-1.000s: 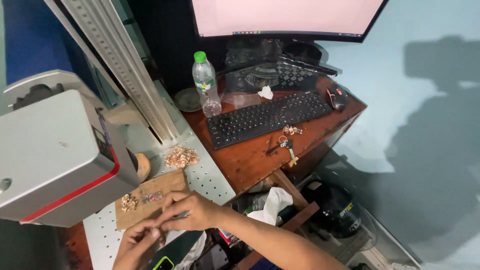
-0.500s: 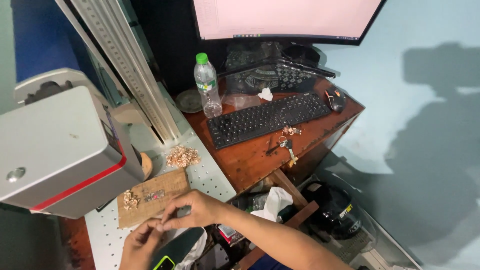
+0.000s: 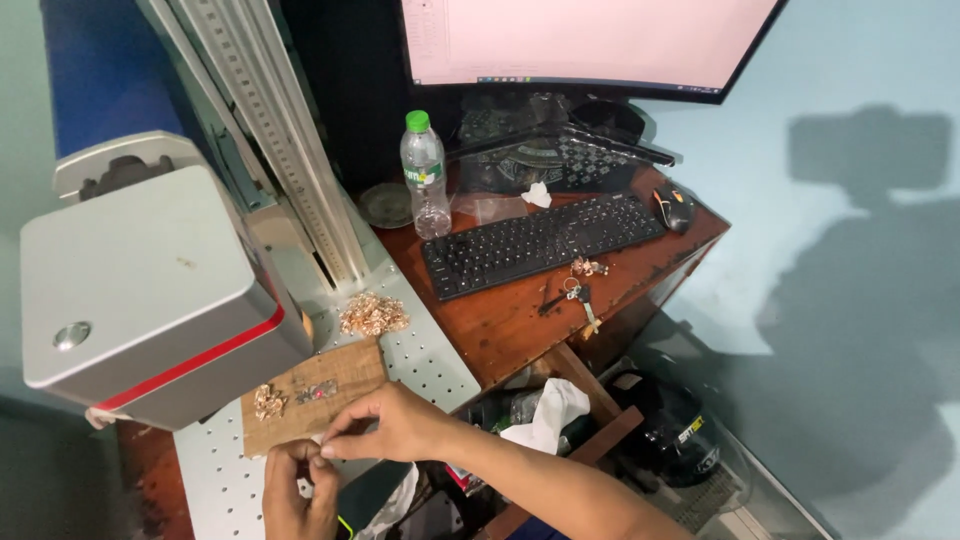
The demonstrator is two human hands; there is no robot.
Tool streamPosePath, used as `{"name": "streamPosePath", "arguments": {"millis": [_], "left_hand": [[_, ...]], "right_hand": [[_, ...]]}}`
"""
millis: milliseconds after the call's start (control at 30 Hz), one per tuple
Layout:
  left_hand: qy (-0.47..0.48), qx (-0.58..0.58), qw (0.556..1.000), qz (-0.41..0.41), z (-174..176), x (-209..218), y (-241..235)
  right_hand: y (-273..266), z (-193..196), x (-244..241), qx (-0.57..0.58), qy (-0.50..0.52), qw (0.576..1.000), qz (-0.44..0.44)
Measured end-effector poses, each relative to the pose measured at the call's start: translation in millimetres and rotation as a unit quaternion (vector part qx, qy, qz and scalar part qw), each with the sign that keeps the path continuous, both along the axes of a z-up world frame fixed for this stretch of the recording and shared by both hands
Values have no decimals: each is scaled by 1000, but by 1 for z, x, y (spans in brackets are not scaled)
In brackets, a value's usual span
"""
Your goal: The person is using a laser marking machine to engrave designs onto small jewelry components, carefully positioning each piece on a wooden jig.
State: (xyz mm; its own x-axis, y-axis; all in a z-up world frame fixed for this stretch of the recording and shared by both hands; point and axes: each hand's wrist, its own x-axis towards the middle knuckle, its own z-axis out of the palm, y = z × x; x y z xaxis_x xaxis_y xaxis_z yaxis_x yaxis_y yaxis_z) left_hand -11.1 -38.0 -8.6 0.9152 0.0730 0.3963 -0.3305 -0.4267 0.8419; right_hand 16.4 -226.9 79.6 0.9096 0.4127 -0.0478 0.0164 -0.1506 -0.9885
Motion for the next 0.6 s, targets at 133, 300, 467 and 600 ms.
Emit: {"name": "streamPosePath", "arguments": {"millis": [133, 300, 467, 600], "left_hand": [[-26, 7, 999, 43, 0, -2, -10], [-2, -2, 998, 69, -10, -1, -3], [22, 29, 997, 62, 12, -7, 4], [65, 93, 992, 56, 13, -4, 11]], "right_hand": [[6, -2, -3, -7, -32, 999, -1], [13, -17, 3, -20, -140, 990, -21], [14, 23, 7, -147, -48, 988, 21], [16, 36, 18, -291, -26, 956, 4]]}}
